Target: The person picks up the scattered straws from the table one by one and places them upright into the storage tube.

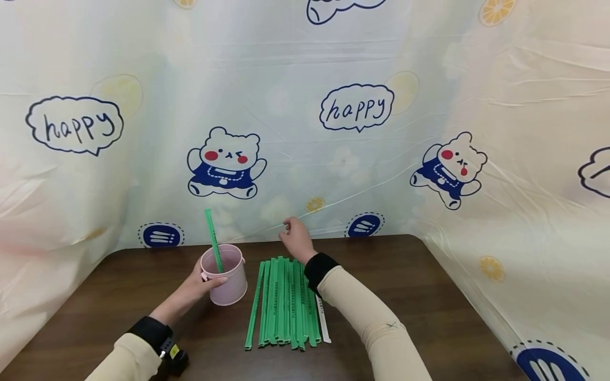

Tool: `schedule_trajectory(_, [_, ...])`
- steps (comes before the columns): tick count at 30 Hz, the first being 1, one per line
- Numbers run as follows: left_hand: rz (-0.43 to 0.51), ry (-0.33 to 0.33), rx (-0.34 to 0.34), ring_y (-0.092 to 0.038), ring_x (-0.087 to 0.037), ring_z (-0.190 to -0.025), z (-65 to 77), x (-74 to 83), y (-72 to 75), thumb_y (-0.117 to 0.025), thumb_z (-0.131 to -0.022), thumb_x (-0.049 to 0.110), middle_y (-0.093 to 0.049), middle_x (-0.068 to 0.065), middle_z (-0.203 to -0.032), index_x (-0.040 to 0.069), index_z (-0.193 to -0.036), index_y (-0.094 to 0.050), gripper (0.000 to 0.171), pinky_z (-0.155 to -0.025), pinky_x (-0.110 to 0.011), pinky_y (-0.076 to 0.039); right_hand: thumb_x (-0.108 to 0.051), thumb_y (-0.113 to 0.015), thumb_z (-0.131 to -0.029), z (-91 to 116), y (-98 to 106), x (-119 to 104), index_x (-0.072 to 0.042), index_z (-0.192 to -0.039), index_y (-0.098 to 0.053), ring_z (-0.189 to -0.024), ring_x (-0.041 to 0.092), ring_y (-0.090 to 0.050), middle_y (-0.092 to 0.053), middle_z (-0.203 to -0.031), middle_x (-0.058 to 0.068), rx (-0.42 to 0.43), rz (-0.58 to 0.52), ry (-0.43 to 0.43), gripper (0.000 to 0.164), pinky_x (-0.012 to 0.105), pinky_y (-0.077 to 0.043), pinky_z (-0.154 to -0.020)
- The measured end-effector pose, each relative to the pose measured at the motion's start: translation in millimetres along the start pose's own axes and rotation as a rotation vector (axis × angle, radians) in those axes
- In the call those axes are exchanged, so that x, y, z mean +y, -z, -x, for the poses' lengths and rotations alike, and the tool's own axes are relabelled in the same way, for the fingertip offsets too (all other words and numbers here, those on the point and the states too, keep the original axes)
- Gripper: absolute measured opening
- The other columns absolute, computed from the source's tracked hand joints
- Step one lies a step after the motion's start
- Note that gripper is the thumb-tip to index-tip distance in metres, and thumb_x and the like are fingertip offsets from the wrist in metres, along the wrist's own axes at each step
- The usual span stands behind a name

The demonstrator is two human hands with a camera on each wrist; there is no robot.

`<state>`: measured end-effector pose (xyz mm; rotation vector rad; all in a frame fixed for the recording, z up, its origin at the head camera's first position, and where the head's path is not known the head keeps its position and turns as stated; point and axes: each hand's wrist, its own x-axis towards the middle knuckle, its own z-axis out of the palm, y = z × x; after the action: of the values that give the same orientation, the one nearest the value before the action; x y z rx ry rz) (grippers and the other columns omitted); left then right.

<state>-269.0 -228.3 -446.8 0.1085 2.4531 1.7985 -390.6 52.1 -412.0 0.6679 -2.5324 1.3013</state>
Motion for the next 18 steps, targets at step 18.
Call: schedule_trajectory(18, [0.016,-0.006,-0.010,-0.023,-0.047,-0.150,-1.1,-2.9,1.8,-0.071,-0.095,0.024,-0.016,-0.027,-0.164,0.010,-0.162,0.007,0.103,-0.122,-0.070,-0.024,-0.017,-0.067,-0.098,36,15,63,0.001,-0.121,-0.064,-0.097,0.027,-0.064,-0.066,-0.109,0.016,-0.083,0.078,-0.133,0.030,0.041,-0.053,-0.085])
